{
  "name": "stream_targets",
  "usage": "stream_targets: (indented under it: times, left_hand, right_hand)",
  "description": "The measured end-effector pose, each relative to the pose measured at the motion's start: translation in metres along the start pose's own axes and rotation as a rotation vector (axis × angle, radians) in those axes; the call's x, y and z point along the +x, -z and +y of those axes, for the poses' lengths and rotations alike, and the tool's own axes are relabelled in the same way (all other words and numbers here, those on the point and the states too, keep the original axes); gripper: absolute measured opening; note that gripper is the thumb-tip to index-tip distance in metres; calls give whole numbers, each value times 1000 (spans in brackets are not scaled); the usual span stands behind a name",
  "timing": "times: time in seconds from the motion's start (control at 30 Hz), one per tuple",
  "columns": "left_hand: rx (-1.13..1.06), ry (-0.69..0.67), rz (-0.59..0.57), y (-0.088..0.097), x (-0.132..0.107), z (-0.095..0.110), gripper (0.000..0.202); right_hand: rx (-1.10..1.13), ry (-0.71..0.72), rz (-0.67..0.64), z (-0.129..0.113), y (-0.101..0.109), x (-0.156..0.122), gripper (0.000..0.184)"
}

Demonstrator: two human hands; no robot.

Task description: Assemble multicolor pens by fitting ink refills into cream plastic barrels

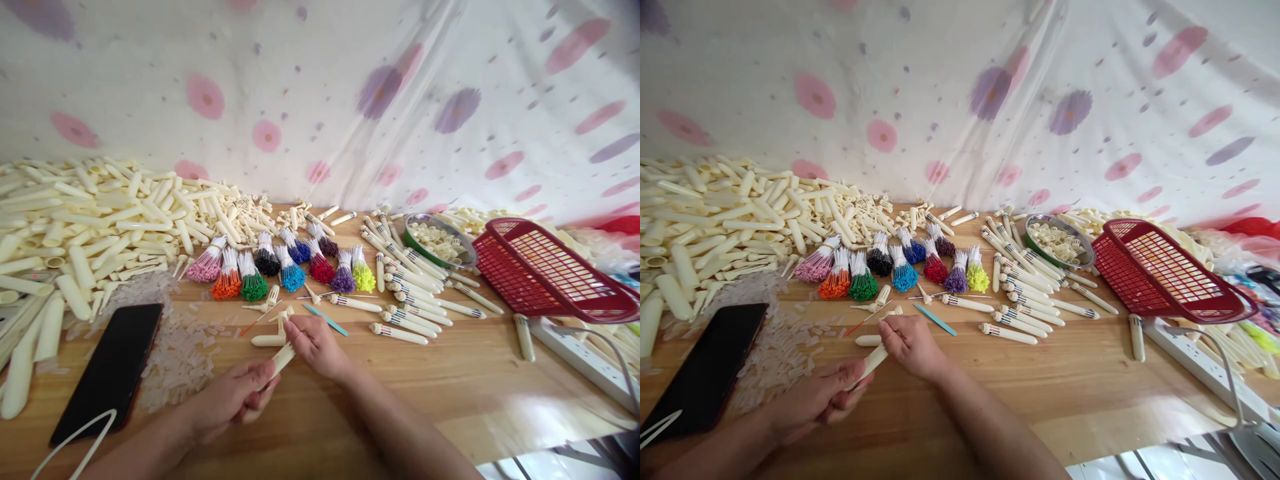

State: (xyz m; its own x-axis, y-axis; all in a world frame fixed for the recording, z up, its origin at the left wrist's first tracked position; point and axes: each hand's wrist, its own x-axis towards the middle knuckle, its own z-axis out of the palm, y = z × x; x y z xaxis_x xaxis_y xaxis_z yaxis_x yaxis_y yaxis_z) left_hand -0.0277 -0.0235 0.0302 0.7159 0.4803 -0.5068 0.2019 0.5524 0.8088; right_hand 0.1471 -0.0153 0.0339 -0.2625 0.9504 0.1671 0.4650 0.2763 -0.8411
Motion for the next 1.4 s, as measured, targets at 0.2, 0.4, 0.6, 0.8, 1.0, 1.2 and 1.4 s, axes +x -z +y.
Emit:
stream_targets:
  times: [0.2, 0.4, 0.6, 0.8, 1.0, 1.2, 1.4]
  left_hand:
    - [1026, -373, 621, 2, 13, -13, 32]
    - [788, -311, 488, 7, 11, 3, 37]
    - [352, 14, 80, 14, 4, 20, 60]
    - [1074, -606, 717, 15, 15, 4, 36]
    - [795, -328, 358, 25, 11, 14, 49]
    - [1137, -653, 757, 23, 13, 9, 38]
    - [596, -236, 320, 26, 11, 14, 54]
  right_hand:
    - [-58, -215, 182, 7, -13, 11, 39]
    - [-44, -227, 197, 10, -11, 11, 40]
    - [9, -85, 234, 9, -8, 5, 40]
    - [45, -327, 187, 20, -13, 20, 43]
    - [-71, -52, 304, 12, -4, 7, 37]
    - [77, -314, 283, 22, -13, 21, 39]
    - [-50, -69, 316, 17, -6, 13, 37]
